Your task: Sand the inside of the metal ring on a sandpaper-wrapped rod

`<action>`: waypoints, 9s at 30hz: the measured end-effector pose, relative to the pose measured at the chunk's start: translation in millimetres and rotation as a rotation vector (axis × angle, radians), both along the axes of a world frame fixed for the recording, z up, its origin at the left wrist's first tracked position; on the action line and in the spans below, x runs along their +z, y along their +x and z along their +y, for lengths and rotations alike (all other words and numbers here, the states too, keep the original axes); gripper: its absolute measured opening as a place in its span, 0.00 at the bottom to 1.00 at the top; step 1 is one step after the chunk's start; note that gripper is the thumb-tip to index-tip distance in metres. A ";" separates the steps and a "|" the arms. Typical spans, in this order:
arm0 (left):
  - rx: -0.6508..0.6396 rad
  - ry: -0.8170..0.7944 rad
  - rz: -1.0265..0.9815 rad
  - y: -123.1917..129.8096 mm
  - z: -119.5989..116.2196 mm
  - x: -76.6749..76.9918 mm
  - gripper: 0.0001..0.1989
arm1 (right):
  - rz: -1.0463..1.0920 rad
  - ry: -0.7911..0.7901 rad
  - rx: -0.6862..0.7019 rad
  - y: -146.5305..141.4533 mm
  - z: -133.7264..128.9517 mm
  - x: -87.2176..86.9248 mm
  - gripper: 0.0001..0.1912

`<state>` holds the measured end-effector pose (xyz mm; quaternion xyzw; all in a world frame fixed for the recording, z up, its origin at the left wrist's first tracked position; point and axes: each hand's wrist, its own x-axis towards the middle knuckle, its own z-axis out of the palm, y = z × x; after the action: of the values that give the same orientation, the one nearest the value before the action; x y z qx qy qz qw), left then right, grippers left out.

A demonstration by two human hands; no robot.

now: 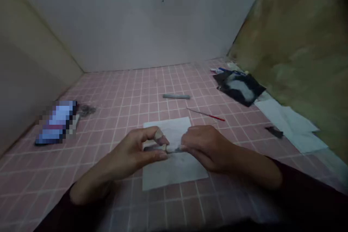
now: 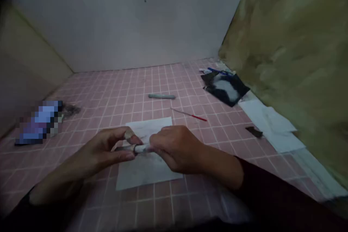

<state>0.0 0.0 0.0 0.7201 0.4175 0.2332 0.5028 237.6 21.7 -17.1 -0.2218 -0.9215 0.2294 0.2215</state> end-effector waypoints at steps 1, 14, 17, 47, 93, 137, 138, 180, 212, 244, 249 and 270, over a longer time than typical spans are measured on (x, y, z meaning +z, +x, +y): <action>0.003 0.060 0.070 2.2 -4.6 -0.1 0.06 | 0.033 -0.067 0.002 -4.6 -4.4 -2.0 0.14; 0.051 0.794 0.323 15.2 -9.4 -18.0 0.07 | 0.192 -0.853 -0.120 -17.4 0.0 -8.2 0.21; 0.054 0.775 0.337 16.1 -11.2 -17.8 0.07 | 0.230 -0.976 -0.114 -21.1 -2.9 -13.2 0.22; 0.047 0.368 0.267 4.7 -7.7 -1.3 0.06 | 0.109 -0.436 -0.006 -8.2 0.8 -1.0 0.17; -0.012 0.120 0.155 11.0 -7.0 -8.5 0.03 | 0.096 -0.087 -0.076 -20.0 -14.7 -22.9 0.15; -0.284 -0.203 0.080 5.7 -0.1 -9.3 0.13 | 0.054 0.328 0.031 -18.5 -18.1 -23.5 0.13; -0.260 -0.137 0.127 5.8 -0.1 -9.7 0.13 | 0.053 0.269 0.012 -18.8 -18.0 -23.6 0.13; -0.052 0.674 0.414 18.6 -9.8 -19.0 0.07 | 0.157 -0.845 -0.182 -21.6 -8.7 -13.2 0.20; -0.069 0.484 0.270 13.7 -10.8 -12.9 0.12 | 0.092 -0.193 -0.164 -17.8 -22.6 -20.0 0.16; 0.050 0.770 0.412 24.2 -15.5 -25.4 0.12 | 0.132 -0.518 -0.201 -20.9 -10.0 -21.7 0.19; -0.286 -0.057 0.080 5.9 -4.7 -14.1 0.16 | 0.137 0.360 0.011 -20.1 -21.1 -25.0 0.12; -0.339 -0.152 0.027 3.6 -6.7 -6.6 0.14 | 0.142 0.405 0.018 -21.8 -27.1 -19.7 0.15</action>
<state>3.6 -6.7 -6.6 0.7432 0.3131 0.1033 0.5822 215.8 -5.5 -36.8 -0.1476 -0.9328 0.0568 0.3239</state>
